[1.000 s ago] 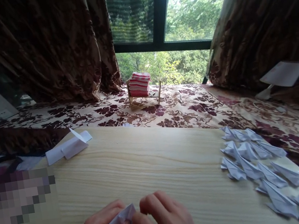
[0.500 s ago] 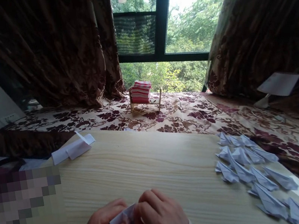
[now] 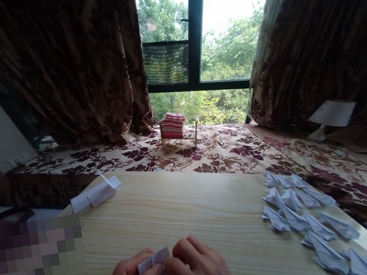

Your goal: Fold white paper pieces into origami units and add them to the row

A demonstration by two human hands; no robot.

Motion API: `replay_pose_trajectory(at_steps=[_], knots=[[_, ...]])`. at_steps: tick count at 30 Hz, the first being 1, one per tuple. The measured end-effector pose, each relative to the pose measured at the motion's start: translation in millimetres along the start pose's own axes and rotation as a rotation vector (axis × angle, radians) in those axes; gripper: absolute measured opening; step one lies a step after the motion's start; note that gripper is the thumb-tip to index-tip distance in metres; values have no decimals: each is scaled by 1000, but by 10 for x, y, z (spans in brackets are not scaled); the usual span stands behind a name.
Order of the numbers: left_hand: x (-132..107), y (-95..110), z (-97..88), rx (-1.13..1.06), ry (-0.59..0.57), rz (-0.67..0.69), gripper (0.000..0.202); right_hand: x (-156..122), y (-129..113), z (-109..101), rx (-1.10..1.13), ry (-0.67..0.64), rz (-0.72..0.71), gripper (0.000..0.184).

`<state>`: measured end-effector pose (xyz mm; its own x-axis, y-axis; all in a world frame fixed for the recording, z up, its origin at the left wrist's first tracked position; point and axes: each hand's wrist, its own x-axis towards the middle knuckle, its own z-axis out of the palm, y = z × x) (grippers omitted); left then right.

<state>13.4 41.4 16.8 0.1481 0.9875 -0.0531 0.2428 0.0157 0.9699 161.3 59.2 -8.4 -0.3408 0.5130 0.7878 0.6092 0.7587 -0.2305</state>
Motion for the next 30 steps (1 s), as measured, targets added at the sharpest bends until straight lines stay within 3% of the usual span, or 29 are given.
replay_pose_trajectory(at_steps=[6,10,13,17,22,30], knots=[[29,12,-10,-157,-26,-30,33,109,55,-113,64,-171,-74,21],[248,144,9,-125,-44,-39,34,323,176,-290,94,-299,-78,18],[524,214,53,-170,-62,-7,30,416,309,-332,59,-256,-64,15],[776,145,123,-190,-55,-3,24,410,417,-302,-57,-213,-66,20],[762,43,168,-178,-80,10,23,341,417,-295,-112,-211,-84,26],[727,31,152,-144,-70,-25,20,283,430,-232,-73,-202,-76,19]])
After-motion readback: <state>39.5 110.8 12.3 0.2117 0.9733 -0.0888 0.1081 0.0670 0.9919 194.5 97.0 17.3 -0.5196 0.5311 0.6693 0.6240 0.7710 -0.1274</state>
